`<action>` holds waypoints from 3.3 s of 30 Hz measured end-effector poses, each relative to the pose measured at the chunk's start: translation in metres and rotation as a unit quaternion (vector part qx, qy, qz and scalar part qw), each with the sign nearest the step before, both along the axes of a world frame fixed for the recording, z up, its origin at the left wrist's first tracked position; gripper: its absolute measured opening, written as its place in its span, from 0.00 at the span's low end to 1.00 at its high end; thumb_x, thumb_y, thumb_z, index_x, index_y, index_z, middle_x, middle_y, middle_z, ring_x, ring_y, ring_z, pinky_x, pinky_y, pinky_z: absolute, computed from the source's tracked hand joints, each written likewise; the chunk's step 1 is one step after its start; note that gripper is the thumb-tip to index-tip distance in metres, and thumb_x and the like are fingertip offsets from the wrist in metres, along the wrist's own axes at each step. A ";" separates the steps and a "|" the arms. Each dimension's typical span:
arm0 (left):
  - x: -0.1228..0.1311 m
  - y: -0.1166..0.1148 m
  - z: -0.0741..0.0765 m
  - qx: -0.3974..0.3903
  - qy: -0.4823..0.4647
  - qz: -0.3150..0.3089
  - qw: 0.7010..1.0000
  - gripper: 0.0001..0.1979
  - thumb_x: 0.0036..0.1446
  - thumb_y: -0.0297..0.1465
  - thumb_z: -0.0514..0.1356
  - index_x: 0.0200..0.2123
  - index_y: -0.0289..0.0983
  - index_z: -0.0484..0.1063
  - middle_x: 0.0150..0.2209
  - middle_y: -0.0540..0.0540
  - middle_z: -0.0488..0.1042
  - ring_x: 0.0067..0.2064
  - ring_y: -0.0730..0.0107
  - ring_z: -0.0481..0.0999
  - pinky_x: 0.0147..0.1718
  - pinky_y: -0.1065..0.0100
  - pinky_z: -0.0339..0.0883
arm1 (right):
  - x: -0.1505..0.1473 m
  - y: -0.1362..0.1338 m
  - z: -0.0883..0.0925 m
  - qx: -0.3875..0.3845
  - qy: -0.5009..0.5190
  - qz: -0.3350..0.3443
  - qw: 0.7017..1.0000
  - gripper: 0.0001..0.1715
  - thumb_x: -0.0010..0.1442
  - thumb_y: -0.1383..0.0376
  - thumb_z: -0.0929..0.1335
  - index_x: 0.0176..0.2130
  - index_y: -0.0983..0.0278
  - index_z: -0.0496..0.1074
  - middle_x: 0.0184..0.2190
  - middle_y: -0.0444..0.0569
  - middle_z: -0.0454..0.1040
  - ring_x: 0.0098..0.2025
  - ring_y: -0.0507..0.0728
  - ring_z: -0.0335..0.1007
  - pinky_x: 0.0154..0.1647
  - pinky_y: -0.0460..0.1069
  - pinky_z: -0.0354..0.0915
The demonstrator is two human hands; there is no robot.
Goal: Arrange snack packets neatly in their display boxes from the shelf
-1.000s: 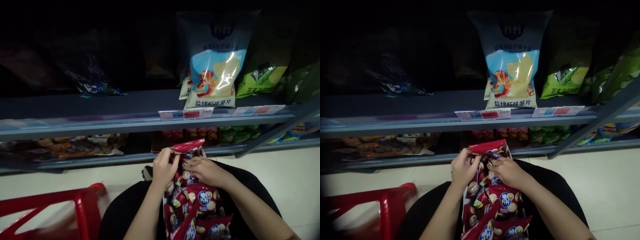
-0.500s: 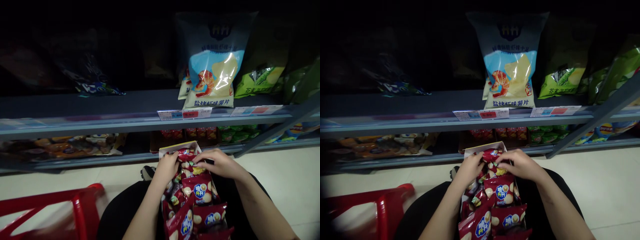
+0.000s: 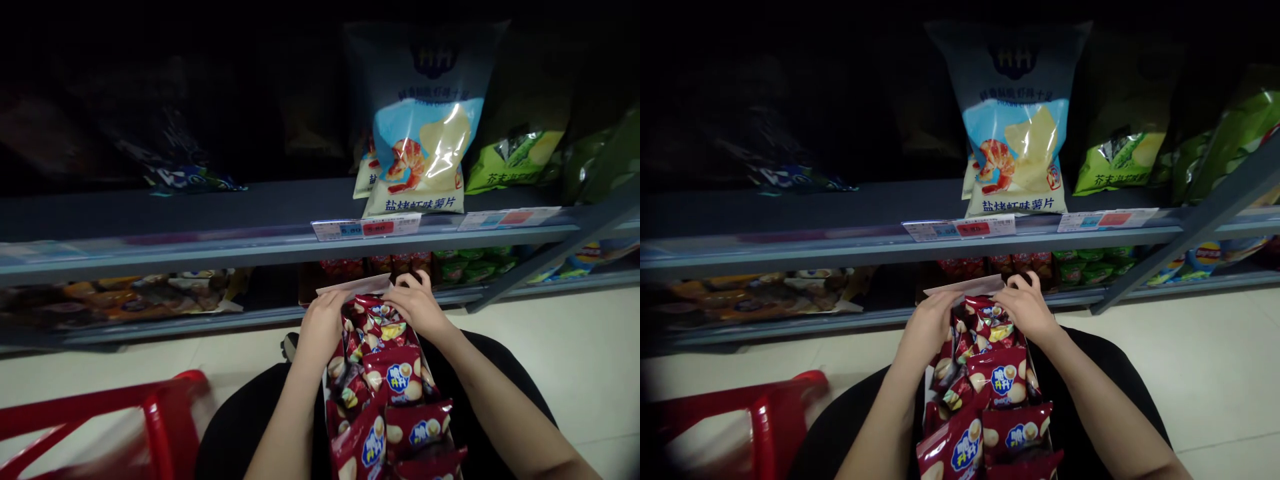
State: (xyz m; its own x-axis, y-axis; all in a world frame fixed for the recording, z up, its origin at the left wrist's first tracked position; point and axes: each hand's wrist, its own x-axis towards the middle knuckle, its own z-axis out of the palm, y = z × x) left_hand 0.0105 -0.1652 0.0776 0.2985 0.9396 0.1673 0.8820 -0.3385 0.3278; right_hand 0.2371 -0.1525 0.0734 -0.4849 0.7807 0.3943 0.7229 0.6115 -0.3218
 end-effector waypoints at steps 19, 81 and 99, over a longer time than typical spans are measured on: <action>0.005 0.012 -0.008 -0.077 -0.090 -0.041 0.992 0.27 0.55 0.14 0.47 0.52 0.37 0.72 0.51 0.41 0.76 0.53 0.62 0.75 0.55 0.61 0.66 | -0.004 0.002 0.005 0.007 -0.040 0.002 0.999 0.19 0.61 0.63 0.70 0.52 0.59 0.73 0.47 0.51 0.77 0.51 0.62 0.62 0.51 0.57 0.52; -0.037 -0.036 0.061 -0.081 -0.359 0.091 0.925 0.13 0.52 0.40 0.64 0.33 0.37 0.69 0.30 0.49 0.72 0.29 0.72 0.73 0.19 0.77 0.64 | -0.028 -0.023 -0.004 -0.563 0.477 0.022 0.675 0.34 0.40 0.62 0.80 0.38 0.62 0.59 0.28 0.42 0.79 0.30 0.52 0.76 0.36 0.48 0.69; -0.026 -0.029 0.035 -0.133 -0.450 0.121 0.875 0.12 0.54 0.39 0.63 0.30 0.38 0.65 0.28 0.49 0.76 0.32 0.66 0.80 0.31 0.70 0.73 | -0.037 -0.026 0.000 -0.376 0.601 -0.047 0.704 0.19 0.54 0.52 0.73 0.41 0.61 0.76 0.34 0.46 0.78 0.36 0.55 0.73 0.40 0.51 0.70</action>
